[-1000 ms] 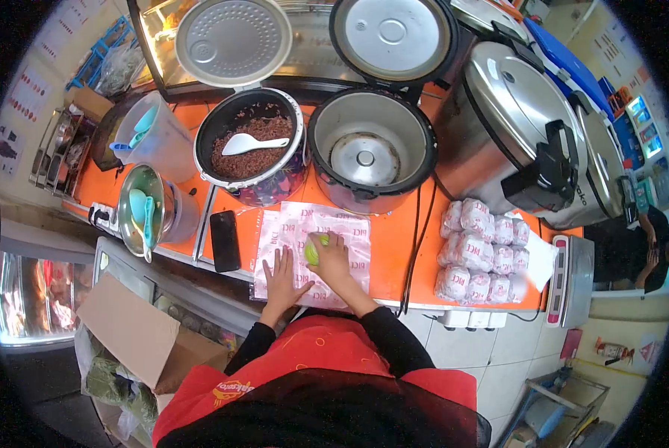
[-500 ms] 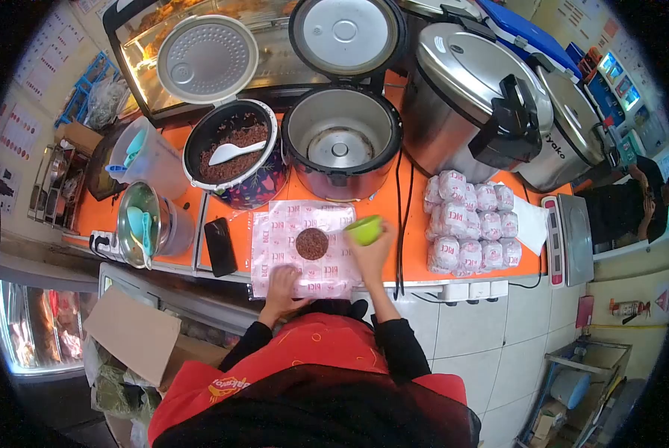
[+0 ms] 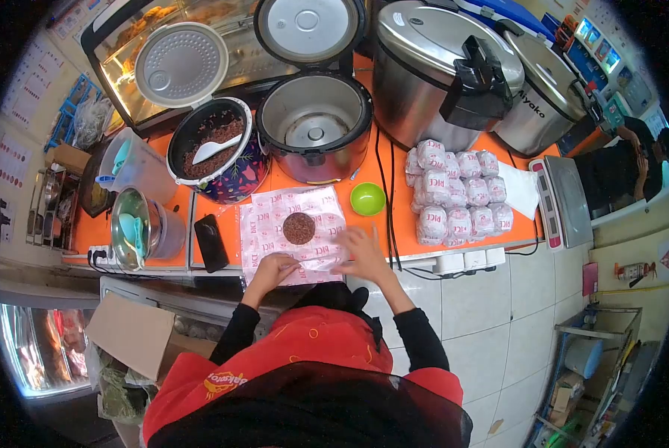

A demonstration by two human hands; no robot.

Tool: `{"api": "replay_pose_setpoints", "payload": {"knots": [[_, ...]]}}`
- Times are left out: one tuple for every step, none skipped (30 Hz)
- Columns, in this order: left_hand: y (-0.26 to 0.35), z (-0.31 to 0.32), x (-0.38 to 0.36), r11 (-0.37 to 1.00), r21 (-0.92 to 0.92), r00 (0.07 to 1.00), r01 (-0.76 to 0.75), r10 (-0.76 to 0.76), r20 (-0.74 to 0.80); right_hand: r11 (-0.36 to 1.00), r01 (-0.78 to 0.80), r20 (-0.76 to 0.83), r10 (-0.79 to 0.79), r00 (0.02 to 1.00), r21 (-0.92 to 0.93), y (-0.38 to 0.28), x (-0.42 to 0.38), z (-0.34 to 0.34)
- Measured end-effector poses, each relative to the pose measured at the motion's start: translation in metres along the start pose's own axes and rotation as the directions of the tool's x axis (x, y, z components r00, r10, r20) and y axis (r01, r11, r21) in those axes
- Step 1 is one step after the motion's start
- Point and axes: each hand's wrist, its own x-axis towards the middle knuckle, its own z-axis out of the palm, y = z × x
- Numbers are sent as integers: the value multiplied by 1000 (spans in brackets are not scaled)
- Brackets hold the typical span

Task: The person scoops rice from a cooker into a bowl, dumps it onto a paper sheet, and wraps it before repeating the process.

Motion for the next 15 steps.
{"api": "replay_pose_setpoints", "payload": {"knots": [[-3, 1, 1, 997, -69, 999, 41, -39, 23, 1000, 19, 7, -19, 1000, -24, -3, -6, 4], [-3, 0, 0, 992, -98, 997, 75, -73, 24, 998, 38, 14, -37, 999, -49, -5, -13, 12], [-4, -2, 0, 986, -127, 994, 109, -106, 26, 996, 56, 20, -55, 998, -74, -5, -18, 20], [-4, -2, 1, 978, -157, 990, 141, -138, 28, 997, 61, -13, -61, 998, -49, 0, -24, 31], [-6, 0, 1, 972, -186, 989, 147, -147, 11, 997, 67, -47, -68, 997, -25, 6, -28, 43], [-7, 1, 0, 965, -214, 988, 152, -157, -7, 997, 76, -81, -76, 994, -1, 6, -27, 46], [-9, 2, -1, 958, -240, 985, 158, -169, -26, 999, 50, -106, -47, 993, 22, 6, -27, 46], [-10, 2, -3, 960, -223, 983, 167, -178, -33, 999, 24, -129, -18, 992, 49, 6, -28, 47], [-9, 1, -4, 962, -206, 981, 177, -189, -38, 997, -1, -150, 13, 989, 77, 4, -27, 47], [-8, 1, -6, 964, -190, 979, 187, -199, -42, 997, 13, -153, -1, 988, 80, 4, -29, 48], [-10, 2, -8, 971, -171, 983, 165, -177, -58, 996, 27, -157, -14, 987, 83, 6, -31, 48], [-9, 2, -8, 978, -153, 985, 141, -154, -74, 996, 41, -161, -27, 987, 83, 5, -31, 45], [-8, 3, -7, 984, -136, 988, 117, -129, -90, 998, 19, -180, -6, 984, 67, 4, -31, 43], [-7, 3, -8, 989, -113, 992, 91, -100, -80, 999, -4, -199, 14, 980, 50, 4, -33, 40], [7, -5, -6, 994, -91, 995, 66, -72, -70, 999, -27, -217, 34, 976, 35, 2, -33, 35]]}}
